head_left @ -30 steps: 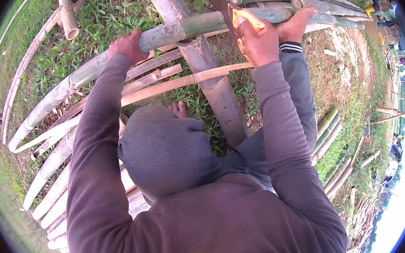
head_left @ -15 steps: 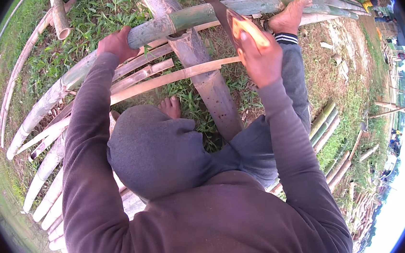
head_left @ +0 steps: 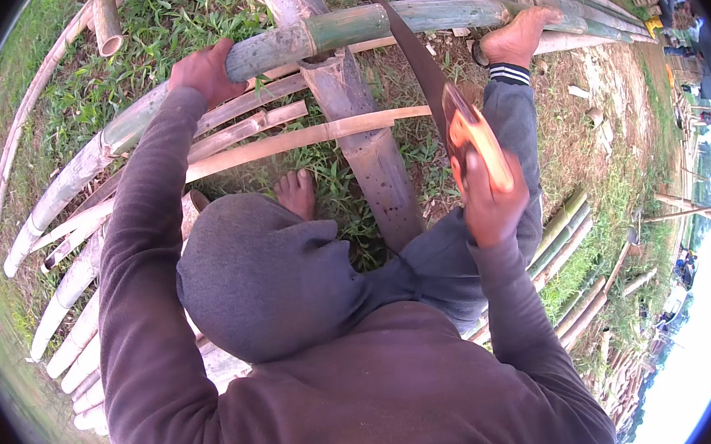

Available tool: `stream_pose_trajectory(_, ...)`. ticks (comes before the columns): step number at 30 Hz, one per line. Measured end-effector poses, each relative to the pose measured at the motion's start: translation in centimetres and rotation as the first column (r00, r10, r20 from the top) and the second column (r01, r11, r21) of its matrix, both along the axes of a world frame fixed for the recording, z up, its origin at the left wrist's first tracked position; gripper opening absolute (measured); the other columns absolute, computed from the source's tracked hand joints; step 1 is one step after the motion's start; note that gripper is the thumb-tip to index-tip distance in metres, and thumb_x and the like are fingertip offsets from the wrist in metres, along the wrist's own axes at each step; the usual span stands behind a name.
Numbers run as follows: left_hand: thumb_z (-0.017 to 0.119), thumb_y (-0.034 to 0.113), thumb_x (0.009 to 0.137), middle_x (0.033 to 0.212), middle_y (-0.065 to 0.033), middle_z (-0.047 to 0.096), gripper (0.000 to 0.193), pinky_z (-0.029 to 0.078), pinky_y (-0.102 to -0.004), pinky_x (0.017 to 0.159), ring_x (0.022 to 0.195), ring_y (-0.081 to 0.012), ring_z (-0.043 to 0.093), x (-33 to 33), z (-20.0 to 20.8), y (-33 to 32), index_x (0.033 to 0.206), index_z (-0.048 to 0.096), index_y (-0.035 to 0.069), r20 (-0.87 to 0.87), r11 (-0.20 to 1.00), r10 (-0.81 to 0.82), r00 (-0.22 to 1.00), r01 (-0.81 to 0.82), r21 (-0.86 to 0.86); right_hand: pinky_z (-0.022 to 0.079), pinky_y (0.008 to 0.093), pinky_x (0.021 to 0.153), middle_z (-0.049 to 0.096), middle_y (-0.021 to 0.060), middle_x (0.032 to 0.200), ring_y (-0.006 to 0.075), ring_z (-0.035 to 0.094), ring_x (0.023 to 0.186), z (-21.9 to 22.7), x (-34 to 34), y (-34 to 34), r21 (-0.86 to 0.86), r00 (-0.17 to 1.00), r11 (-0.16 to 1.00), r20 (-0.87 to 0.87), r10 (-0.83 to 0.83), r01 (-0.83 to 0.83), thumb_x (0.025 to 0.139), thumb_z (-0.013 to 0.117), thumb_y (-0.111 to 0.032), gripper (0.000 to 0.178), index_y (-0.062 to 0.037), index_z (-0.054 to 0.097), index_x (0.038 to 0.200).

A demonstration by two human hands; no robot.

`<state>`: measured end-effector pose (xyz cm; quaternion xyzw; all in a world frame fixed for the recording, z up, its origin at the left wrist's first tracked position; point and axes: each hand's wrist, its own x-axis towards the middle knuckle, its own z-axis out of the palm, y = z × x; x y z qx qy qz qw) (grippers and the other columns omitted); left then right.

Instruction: The person sits on the ground and uses a hand saw to split a long bamboo pole into thin strips. They repeatedly position the bamboo on a wooden support, saw through it, and place the resulting strips aside.

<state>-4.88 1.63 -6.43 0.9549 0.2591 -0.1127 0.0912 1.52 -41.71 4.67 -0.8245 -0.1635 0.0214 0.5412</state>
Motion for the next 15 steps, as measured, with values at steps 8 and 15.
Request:
stream_pose_trajectory(8, 0.084, 0.055, 0.074, 0.123, -0.014, 0.076, 0.086, 0.058, -0.0476, 0.101, 0.114, -0.0344, 0.074, -0.7, 1.2, -1.2, 0.149, 0.055, 0.024, 0.024, 1.0, 0.003, 1.0, -0.003, -0.01, 0.056, 0.0397, 0.072, 0.071, 0.0157, 0.081, 0.0234, 0.07, 0.074, -6.0, 9.5, 7.5, -0.054, 0.985, 0.997, 0.162, 0.062, -0.054, 0.098, 0.078, -0.03, 0.034, 0.0026, 0.071, 0.107)
stream_pose_trajectory(15, 0.082, 0.055, 0.078, 0.125, -0.0147, 0.075, 0.084, 0.059, -0.0488, 0.1, 0.114, -0.0352, 0.074, -0.3, -0.5, -0.3, 0.151, 0.053, 0.023, -0.023, 1.0, 0.01, 1.0, -0.01, 0.004, 0.055, 0.0263, 0.072, 0.075, 0.0082, 0.088, 0.0088, 0.068, 0.08, -0.5, -2.5, -5.6, 0.0, 0.998, 0.999, -0.03, 0.047, -0.047, 0.101, 0.075, -0.012, 0.025, 0.0062, 0.066, 0.116)
